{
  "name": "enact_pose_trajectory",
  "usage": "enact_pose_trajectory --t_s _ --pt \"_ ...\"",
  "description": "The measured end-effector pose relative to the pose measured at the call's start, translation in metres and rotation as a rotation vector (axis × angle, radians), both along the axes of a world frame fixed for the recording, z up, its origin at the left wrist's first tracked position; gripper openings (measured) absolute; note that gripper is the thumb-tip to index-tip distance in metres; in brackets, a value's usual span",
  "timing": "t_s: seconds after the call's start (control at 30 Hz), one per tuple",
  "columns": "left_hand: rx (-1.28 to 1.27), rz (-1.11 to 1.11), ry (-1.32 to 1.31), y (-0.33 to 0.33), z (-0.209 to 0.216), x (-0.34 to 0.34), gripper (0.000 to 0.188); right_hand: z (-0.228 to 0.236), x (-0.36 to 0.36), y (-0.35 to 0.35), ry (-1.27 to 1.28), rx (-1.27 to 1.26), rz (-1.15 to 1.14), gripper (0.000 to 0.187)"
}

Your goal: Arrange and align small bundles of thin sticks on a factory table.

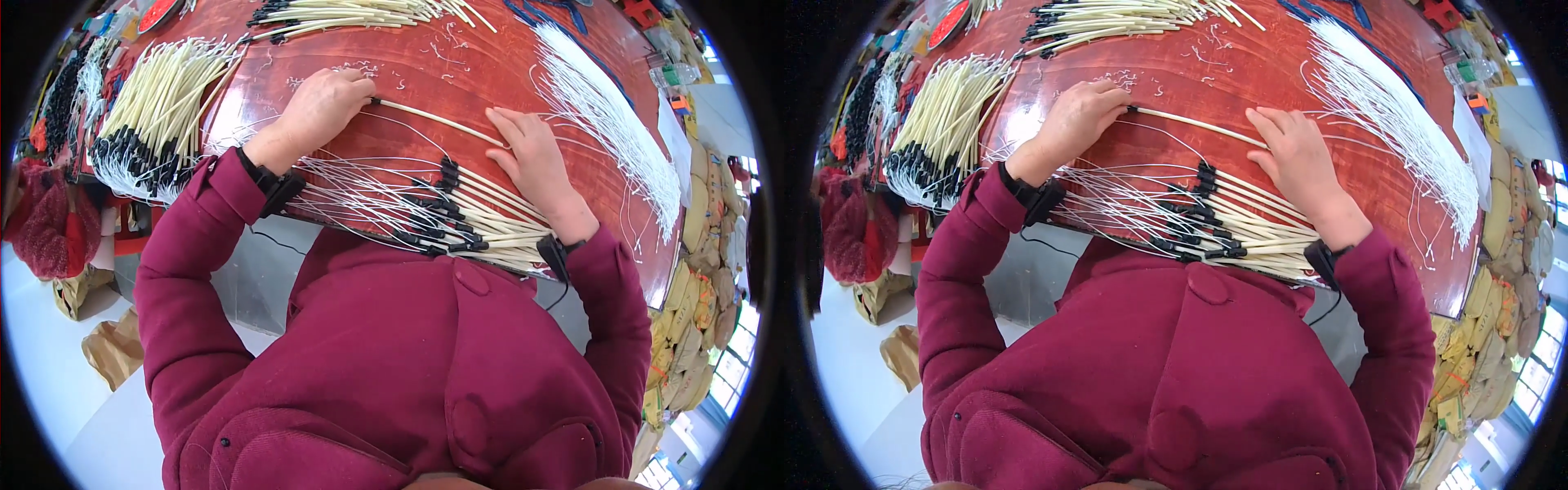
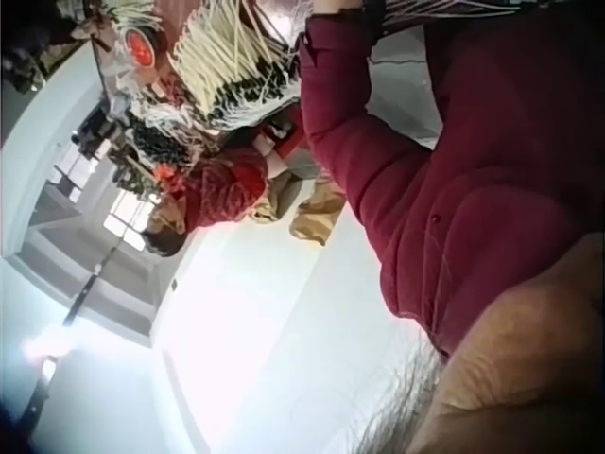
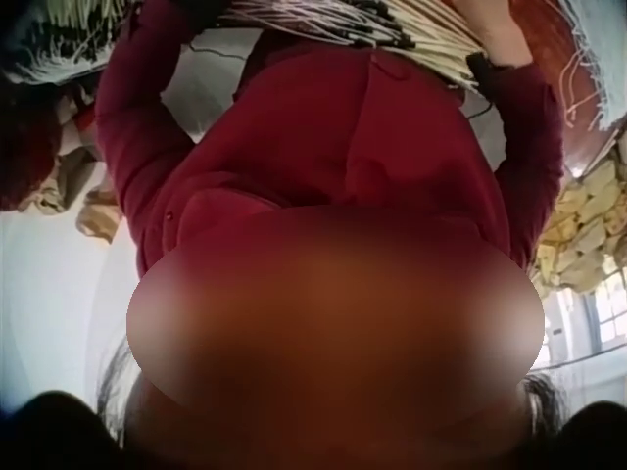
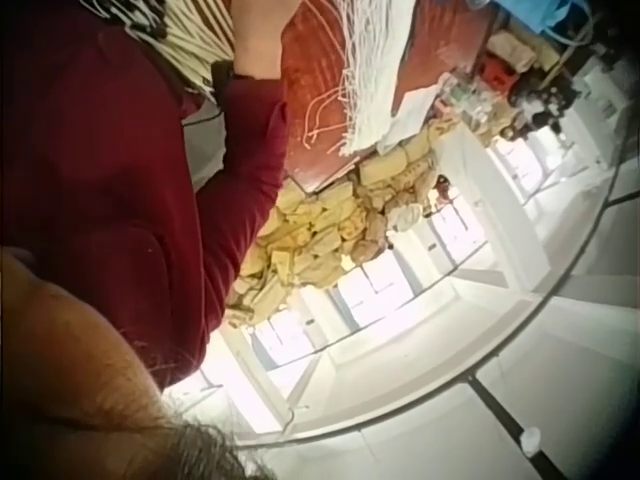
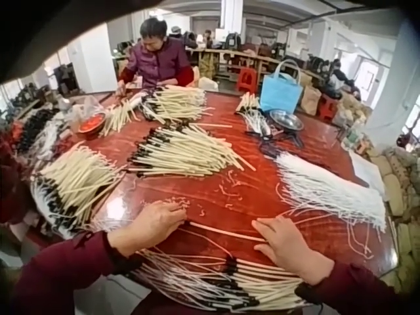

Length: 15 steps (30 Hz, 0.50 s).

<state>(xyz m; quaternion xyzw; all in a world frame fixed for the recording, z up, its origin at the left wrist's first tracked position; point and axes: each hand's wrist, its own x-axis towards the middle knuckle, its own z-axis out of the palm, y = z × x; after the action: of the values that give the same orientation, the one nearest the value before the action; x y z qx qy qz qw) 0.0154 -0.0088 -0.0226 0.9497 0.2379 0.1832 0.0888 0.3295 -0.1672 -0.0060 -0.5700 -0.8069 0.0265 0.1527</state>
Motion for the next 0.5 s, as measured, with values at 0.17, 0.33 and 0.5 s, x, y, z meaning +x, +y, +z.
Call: enact_pose_trajectory --t_s 0.17,0.33,0.5 --pt "-0.183 -0.036 -0.16 -0.009 0.006 0.008 0.009 -0.014 0.004 0.022 -0.047 0.109 0.049 0.022" --pt "-0.246 0.005 -0.23 -0.021 0.023 0.012 0.01 -0.016 -0.002 0.027 -0.144 0.192 0.068 0.009" --pt "-0.242 0.227 -0.337 0.001 0.032 -0.014 0.013 -0.011 0.015 0.011 -0.123 0.237 0.052 0.009"
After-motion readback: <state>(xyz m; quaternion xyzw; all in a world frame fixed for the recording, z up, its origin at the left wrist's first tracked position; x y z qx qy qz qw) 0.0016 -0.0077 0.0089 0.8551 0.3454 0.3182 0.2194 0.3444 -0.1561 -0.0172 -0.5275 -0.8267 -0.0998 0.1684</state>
